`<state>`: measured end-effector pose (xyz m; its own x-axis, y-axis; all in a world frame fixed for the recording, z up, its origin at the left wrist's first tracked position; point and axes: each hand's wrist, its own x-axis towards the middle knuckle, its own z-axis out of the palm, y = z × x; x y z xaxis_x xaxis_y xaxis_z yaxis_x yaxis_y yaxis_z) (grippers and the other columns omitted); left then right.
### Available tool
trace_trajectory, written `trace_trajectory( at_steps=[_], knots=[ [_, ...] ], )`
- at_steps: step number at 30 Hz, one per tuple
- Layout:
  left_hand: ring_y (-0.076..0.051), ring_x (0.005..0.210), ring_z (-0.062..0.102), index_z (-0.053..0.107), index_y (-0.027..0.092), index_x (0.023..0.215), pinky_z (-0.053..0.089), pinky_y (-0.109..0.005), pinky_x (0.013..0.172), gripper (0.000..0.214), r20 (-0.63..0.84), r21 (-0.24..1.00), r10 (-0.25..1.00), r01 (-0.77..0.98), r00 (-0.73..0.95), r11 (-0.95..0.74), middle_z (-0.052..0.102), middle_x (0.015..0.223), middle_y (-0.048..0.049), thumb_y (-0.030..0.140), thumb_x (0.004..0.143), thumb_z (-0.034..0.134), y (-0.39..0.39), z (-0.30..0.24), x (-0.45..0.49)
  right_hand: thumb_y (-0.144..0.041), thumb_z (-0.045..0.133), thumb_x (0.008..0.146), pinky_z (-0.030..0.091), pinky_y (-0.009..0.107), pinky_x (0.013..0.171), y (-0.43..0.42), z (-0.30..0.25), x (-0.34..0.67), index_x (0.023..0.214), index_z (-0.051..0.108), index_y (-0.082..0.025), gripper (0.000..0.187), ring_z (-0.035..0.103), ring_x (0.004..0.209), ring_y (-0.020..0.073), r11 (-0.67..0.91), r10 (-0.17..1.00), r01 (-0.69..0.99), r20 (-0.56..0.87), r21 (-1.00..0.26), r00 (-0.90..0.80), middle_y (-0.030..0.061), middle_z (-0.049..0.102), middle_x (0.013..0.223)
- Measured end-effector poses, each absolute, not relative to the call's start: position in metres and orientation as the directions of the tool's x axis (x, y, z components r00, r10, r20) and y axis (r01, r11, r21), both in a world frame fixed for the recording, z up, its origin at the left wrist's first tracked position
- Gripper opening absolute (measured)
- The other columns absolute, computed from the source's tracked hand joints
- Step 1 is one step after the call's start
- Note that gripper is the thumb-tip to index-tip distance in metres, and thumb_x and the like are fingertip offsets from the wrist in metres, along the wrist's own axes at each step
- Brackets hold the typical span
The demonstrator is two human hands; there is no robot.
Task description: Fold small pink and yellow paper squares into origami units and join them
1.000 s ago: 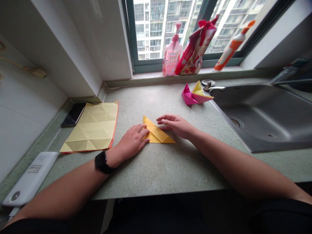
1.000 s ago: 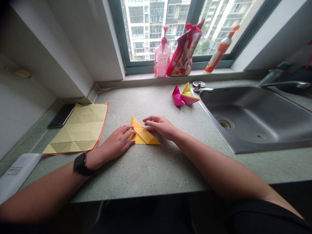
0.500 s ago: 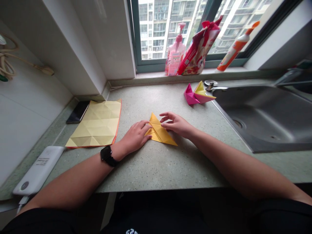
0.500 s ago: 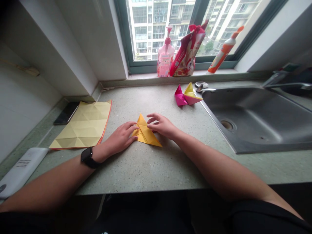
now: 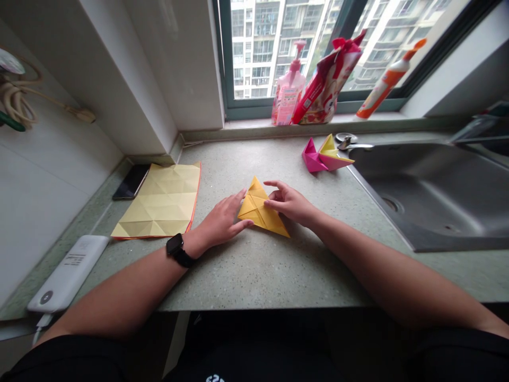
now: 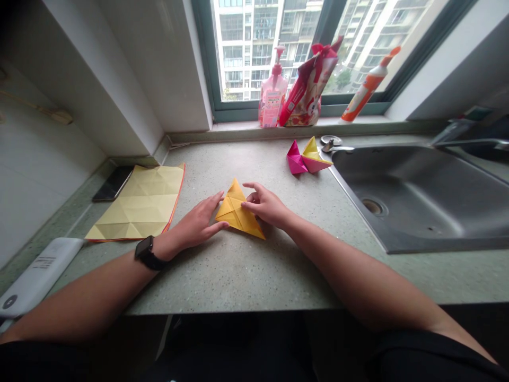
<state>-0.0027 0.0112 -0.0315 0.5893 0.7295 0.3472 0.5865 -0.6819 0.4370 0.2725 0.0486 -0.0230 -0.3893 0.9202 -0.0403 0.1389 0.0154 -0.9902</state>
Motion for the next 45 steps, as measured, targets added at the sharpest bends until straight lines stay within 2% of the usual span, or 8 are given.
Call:
trace_trajectory(
  at_steps=[12, 19, 23, 26, 31, 38, 42, 45],
  knots=[
    [-0.042, 0.144, 0.062, 0.015, 0.023, 0.179, 0.053, -0.060, 0.117, 0.116, 0.422, 0.410, 0.697, 0.563, 0.580, -0.717, 0.054, 0.165, -0.0245, 0.046, 0.092, 0.089, 0.016, -0.034, -0.005, -0.042, 0.079, 0.096, 0.053, 0.031, 0.068, 0.033, -0.015, 0.263, 0.145, 0.058, -0.024, 0.056, 0.066, 0.074, 0.0159, 0.228, 0.889, 0.062, 0.181, -0.972, -0.421, -0.0032, 0.069, 0.083],
    [-0.040, 0.138, 0.066, 0.017, 0.022, 0.179, 0.055, -0.056, 0.115, 0.109, 0.417, 0.421, 0.715, 0.578, 0.562, -0.700, 0.058, 0.162, -0.0228, 0.034, 0.094, 0.085, 0.014, -0.032, -0.006, -0.043, 0.072, 0.101, 0.058, 0.034, 0.077, 0.026, -0.010, 0.264, 0.150, 0.057, -0.023, 0.055, 0.073, 0.084, 0.0188, 0.320, 0.862, 0.136, 0.229, -0.938, -0.451, 0.0025, 0.077, 0.096],
    [-0.040, 0.137, 0.066, 0.019, 0.023, 0.177, 0.055, -0.056, 0.115, 0.107, 0.401, 0.456, 0.723, 0.562, 0.562, -0.690, 0.058, 0.161, -0.0222, 0.032, 0.091, 0.083, 0.013, -0.031, -0.006, -0.046, 0.071, 0.102, 0.062, 0.039, 0.086, 0.020, -0.004, 0.264, 0.165, 0.044, -0.026, 0.071, 0.077, 0.094, 0.0231, 0.389, 0.837, 0.195, 0.257, -0.900, -0.483, 0.0053, 0.079, 0.104],
    [-0.039, 0.138, 0.065, 0.025, 0.024, 0.174, 0.054, -0.056, 0.115, 0.102, 0.383, 0.499, 0.733, 0.542, 0.562, -0.676, 0.056, 0.164, -0.0210, 0.029, 0.089, 0.082, 0.012, -0.030, -0.006, -0.044, 0.070, 0.102, 0.061, 0.047, 0.099, 0.014, -0.002, 0.263, 0.173, 0.031, -0.029, 0.083, 0.078, 0.106, 0.0276, 0.510, 0.794, 0.244, 0.343, -0.824, -0.501, 0.0070, 0.081, 0.110],
    [-0.041, 0.140, 0.063, 0.031, 0.026, 0.170, 0.052, -0.058, 0.118, 0.100, 0.378, 0.519, 0.716, 0.506, 0.587, -0.689, 0.058, 0.162, -0.0199, 0.037, 0.087, 0.086, 0.011, -0.030, -0.004, -0.038, 0.065, 0.104, 0.052, 0.059, 0.111, 0.004, 0.000, 0.259, 0.176, 0.028, -0.031, 0.081, 0.072, 0.126, 0.0343, 0.741, 0.651, 0.328, 0.506, -0.586, -0.566, 0.0104, 0.080, 0.128],
    [-0.040, 0.144, 0.060, 0.032, 0.026, 0.168, 0.052, -0.058, 0.122, 0.097, 0.338, 0.643, 0.688, 0.376, 0.642, -0.667, 0.055, 0.162, -0.0187, 0.039, 0.088, 0.084, 0.006, -0.023, -0.001, -0.026, 0.045, 0.109, 0.043, 0.057, 0.112, 0.001, 0.007, 0.260, 0.179, 0.018, -0.035, 0.075, 0.064, 0.130, 0.0328, 0.860, 0.504, 0.312, 0.581, -0.403, -0.639, 0.0054, 0.076, 0.145],
    [-0.036, 0.135, 0.067, 0.041, 0.025, 0.160, 0.058, -0.052, 0.113, 0.082, 0.330, 0.733, 0.716, 0.312, 0.615, -0.605, 0.062, 0.154, -0.0177, 0.040, 0.091, 0.084, 0.003, -0.013, 0.000, -0.049, 0.045, 0.111, 0.039, 0.058, 0.115, 0.006, 0.007, 0.265, 0.179, 0.020, -0.032, 0.075, 0.062, 0.133, 0.0352, 0.900, 0.420, 0.239, 0.579, -0.365, -0.699, 0.0070, 0.074, 0.149],
    [-0.032, 0.123, 0.073, 0.051, 0.024, 0.148, 0.061, -0.045, 0.103, 0.067, 0.297, 0.783, 0.762, 0.310, 0.576, -0.540, 0.070, 0.142, -0.0149, 0.041, 0.092, 0.084, 0.002, -0.009, 0.000, -0.074, 0.049, 0.105, 0.038, 0.060, 0.118, 0.009, 0.005, 0.266, 0.179, 0.023, -0.029, 0.090, 0.062, 0.134, 0.0383, 0.909, 0.399, 0.231, 0.562, -0.347, -0.724, 0.0108, 0.071, 0.152]
  ],
)
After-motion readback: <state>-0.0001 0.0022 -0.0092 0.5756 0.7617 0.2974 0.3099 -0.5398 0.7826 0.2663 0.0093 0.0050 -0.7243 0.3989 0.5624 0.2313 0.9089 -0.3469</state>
